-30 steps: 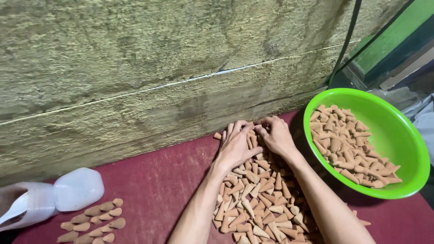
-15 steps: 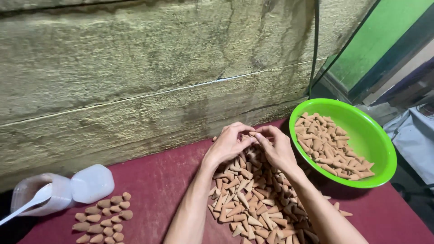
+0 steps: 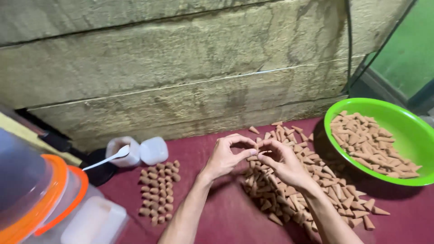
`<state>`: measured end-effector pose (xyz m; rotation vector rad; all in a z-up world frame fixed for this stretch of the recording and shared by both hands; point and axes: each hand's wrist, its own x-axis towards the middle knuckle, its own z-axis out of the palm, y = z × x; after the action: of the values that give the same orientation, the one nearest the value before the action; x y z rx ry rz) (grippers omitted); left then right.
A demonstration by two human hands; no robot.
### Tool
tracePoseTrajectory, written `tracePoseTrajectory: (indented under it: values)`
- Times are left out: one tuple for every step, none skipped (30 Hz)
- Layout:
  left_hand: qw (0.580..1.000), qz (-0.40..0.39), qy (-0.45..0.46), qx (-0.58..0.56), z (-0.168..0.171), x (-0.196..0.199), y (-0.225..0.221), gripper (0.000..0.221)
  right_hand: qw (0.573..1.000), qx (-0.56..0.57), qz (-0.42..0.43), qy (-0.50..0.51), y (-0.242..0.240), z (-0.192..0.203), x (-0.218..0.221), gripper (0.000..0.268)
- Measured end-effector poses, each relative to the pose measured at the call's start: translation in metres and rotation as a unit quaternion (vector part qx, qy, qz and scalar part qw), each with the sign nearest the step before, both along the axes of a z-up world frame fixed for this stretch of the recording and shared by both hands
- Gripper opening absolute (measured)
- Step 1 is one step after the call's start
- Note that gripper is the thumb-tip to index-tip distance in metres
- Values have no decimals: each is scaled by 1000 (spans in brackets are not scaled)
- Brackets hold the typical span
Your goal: Arranging incense cones into a grid pattern on a work surface
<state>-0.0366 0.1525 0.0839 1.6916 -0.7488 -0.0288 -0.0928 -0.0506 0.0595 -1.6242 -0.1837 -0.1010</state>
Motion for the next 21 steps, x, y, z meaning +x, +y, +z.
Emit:
tracePoseTrajectory:
  values:
    - [1000,11,5,4,1,-9,12,22,1000,4,11,5,13,4,-4,35]
    - [999,31,10,5,0,-18,24,20,999,-38,28,-23,26,7,-7,38]
    - [999,51,15,6,-1,-27,36,17,995,-79,45,-51,39,11,-11,42]
    - [998,60,15,7,-4,-32,48,17,994,-77,55,-52,54,9,-13,42]
    - [996,88,13,5,-7,-37,60,15,993,-97,58,-44,69,7,-15,40]
    - [993,115,16,3,-12,-45,72,13,991,-118,62,-32,83,5,-20,39]
    - [992,124,20,3,-23,-49,83,13,990,-117,72,-29,94,2,-22,39]
    - [988,154,20,-2,-33,-52,95,13,989,-122,72,-30,105,1,-21,37]
    - [983,183,20,-7,-43,-55,107,13,989,-128,73,-31,117,0,-21,34]
    - [981,192,23,-8,-49,-60,118,13,988,-129,83,-28,128,-3,-20,34]
    - [976,215,27,-15,-55,-65,130,11,989,-120,79,-16,140,-7,-20,34]
    - [971,237,29,-23,-61,-69,140,10,991,-113,74,-5,152,-10,-19,34]
    - [969,245,32,-25,-65,-71,150,10,990,-115,83,-3,161,-11,-17,34]
    - [966,259,19,-8,-69,-73,159,10,990,-109,83,-3,170,-12,-16,30]
    - [962,273,6,10,-73,-75,167,11,991,-104,84,-3,179,-14,-14,26]
    - [960,278,9,8,-64,-77,174,11,990,-106,90,-1,189,-20,-10,26]
    - [961,273,6,45,-55,-78,180,15,992,-103,77,-12,198,-26,-5,25]
    - [960,267,4,81,-47,-80,185,21,993,-101,64,-22,206,-34,-1,25]
    - [959,272,8,78,-48,-79,190,21,992,-105,70,-20,212,-42,3,25]
    - [958,253,-10,135,-48,-78,195,26,992,-111,44,-29,217,-50,7,25]
    - [953,233,-27,191,-49,-76,199,32,992,-116,17,-39,221,-58,11,26]
